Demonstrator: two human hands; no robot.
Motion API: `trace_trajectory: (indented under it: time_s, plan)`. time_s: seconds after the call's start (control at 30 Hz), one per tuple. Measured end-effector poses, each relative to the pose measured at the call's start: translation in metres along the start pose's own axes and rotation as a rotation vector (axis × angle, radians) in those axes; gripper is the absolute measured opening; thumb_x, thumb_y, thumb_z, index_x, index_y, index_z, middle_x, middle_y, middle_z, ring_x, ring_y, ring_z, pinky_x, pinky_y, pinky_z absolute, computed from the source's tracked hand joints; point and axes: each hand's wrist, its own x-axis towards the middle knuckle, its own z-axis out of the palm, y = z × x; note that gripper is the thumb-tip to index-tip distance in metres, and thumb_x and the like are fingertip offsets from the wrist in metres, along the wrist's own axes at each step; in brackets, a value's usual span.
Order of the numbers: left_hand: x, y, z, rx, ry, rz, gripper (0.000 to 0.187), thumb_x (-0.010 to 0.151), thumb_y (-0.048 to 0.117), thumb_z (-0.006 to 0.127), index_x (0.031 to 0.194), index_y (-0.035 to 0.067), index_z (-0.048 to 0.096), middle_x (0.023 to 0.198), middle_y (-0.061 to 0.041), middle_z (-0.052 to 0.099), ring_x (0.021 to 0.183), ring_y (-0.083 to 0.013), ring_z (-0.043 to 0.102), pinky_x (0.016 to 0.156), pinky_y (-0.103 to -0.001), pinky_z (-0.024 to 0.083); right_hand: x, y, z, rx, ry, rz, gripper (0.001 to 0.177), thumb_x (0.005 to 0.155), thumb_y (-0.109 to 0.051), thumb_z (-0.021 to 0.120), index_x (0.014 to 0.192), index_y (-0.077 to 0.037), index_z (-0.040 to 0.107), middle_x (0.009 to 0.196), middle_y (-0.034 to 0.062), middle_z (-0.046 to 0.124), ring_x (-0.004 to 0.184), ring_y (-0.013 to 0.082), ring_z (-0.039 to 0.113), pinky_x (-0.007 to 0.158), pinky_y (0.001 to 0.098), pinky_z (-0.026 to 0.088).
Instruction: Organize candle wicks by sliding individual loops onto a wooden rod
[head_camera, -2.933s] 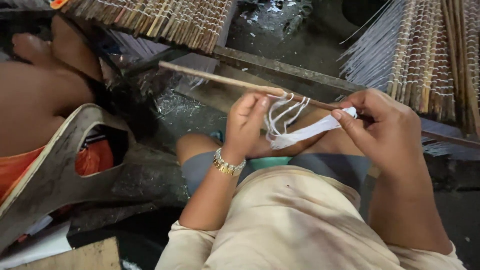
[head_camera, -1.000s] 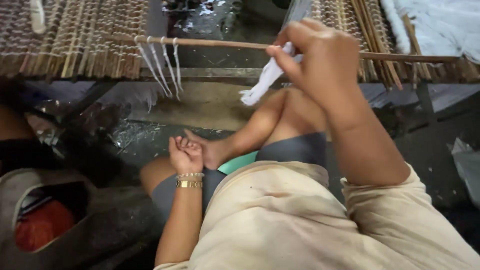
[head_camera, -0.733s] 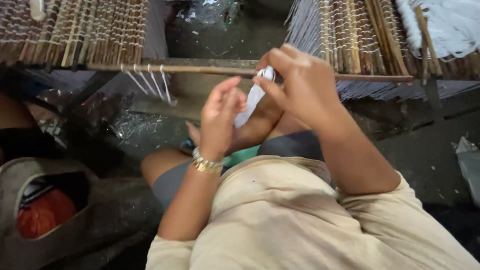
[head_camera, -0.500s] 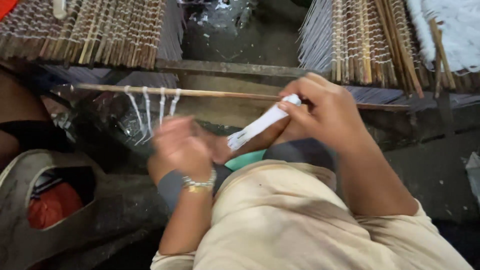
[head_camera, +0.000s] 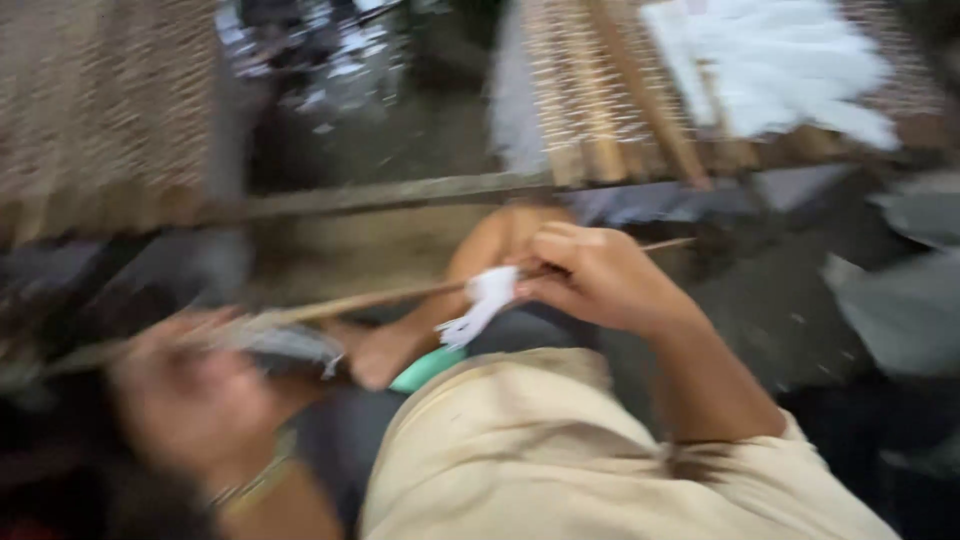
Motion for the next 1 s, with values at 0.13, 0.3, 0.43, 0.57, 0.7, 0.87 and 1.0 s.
trace_trajectory:
  time_s: [0.13, 0.3, 0.43, 0.57, 0.7, 0.87, 1.0]
  plan:
    - [-0.006, -0.13, -0.009, 0.163, 0.185, 0.164, 0.065, 0.087, 0.023, 0.082, 0.13, -0.017, 0.053, 0.117, -0.03, 0.059, 0.106, -0.0413, 0.063, 0.093, -0.05, 0.055, -0.026, 0.013, -0.027, 0.03, -0.002, 0.15, 0.02, 0.097, -0.033, 0.068, 0.106, -0.016, 0.073, 0.09, -0.0026, 0.071, 0.076, 0.0167, 0.069, 0.068, 0.03, 0.047]
    - [-0.023, -0.136, 0.023, 0.107, -0.006, 0.196, 0.032, 0.134, 0.009, 0.043, 0.131, -0.018, 0.061, 0.126, -0.035, 0.061, 0.11, -0.0468, 0.061, 0.093, -0.051, 0.05, 0.003, -0.004, -0.013, 0.13, 0.022, 0.096, 0.023, 0.101, -0.033, 0.062, 0.098, -0.012, 0.071, 0.087, 0.0037, 0.069, 0.079, 0.0197, 0.068, 0.071, 0.0326, 0.047]
    - [-0.028, 0.025, 0.075, -0.603, -0.06, -0.284, 0.019, 0.109, 0.02, 0.046, 0.123, 0.006, 0.048, 0.102, -0.016, 0.055, 0.093, -0.0282, 0.056, 0.09, -0.038, 0.05, 0.04, -0.051, 0.05, 0.268, -0.245, 0.501, 0.036, 0.071, -0.03, 0.056, 0.099, -0.011, 0.07, 0.091, 0.011, 0.063, 0.088, 0.0188, 0.068, 0.078, 0.0376, 0.05]
    - [-0.032, 0.003, 0.076, -0.557, -0.137, -0.396, 0.061, 0.114, 0.058, 0.035, 0.105, 0.004, 0.06, 0.087, -0.01, 0.061, 0.077, -0.0194, 0.057, 0.071, -0.032, 0.048, 0.014, -0.06, 0.088, 0.314, 0.012, -0.376, 0.041, 0.111, -0.043, 0.039, 0.137, -0.014, 0.053, 0.118, 0.0143, 0.058, 0.105, 0.0356, 0.067, 0.097, 0.0448, 0.054]
    - [-0.011, -0.015, 0.055, -0.752, -0.845, -0.382, 0.038, 0.108, 0.037, 0.051, 0.101, 0.006, 0.071, 0.089, -0.003, 0.073, 0.072, -0.0116, 0.065, 0.062, -0.027, 0.047, 0.023, -0.057, 0.044, -0.255, 0.396, -0.389, 0.027, 0.107, -0.042, 0.057, 0.12, -0.021, 0.067, 0.117, 0.0067, 0.053, 0.105, 0.025, 0.064, 0.094, 0.0378, 0.054]
    - [-0.016, 0.024, 0.063, -1.156, -0.981, -0.176, 0.041, 0.105, 0.041, 0.053, 0.082, 0.008, 0.062, 0.072, -0.006, 0.062, 0.069, -0.0205, 0.059, 0.077, -0.036, 0.047, 0.032, -0.05, 0.02, -0.33, 0.358, -0.519, 0.01, 0.108, -0.018, 0.063, 0.104, -0.013, 0.071, 0.076, -0.0012, 0.047, 0.069, 0.0206, 0.052, 0.064, 0.037, 0.039]
    - [-0.012, 0.013, 0.048, -0.841, -0.682, -0.048, 0.052, 0.093, 0.0, 0.057, 0.142, 0.004, 0.042, 0.138, -0.018, 0.053, 0.128, -0.0258, 0.056, 0.109, -0.035, 0.051, 0.016, -0.021, 0.027, -0.395, 0.274, -0.253, 0.019, 0.108, -0.038, 0.057, 0.121, -0.029, 0.068, 0.1, -0.0052, 0.066, 0.085, 0.0086, 0.07, 0.058, 0.0274, 0.048]
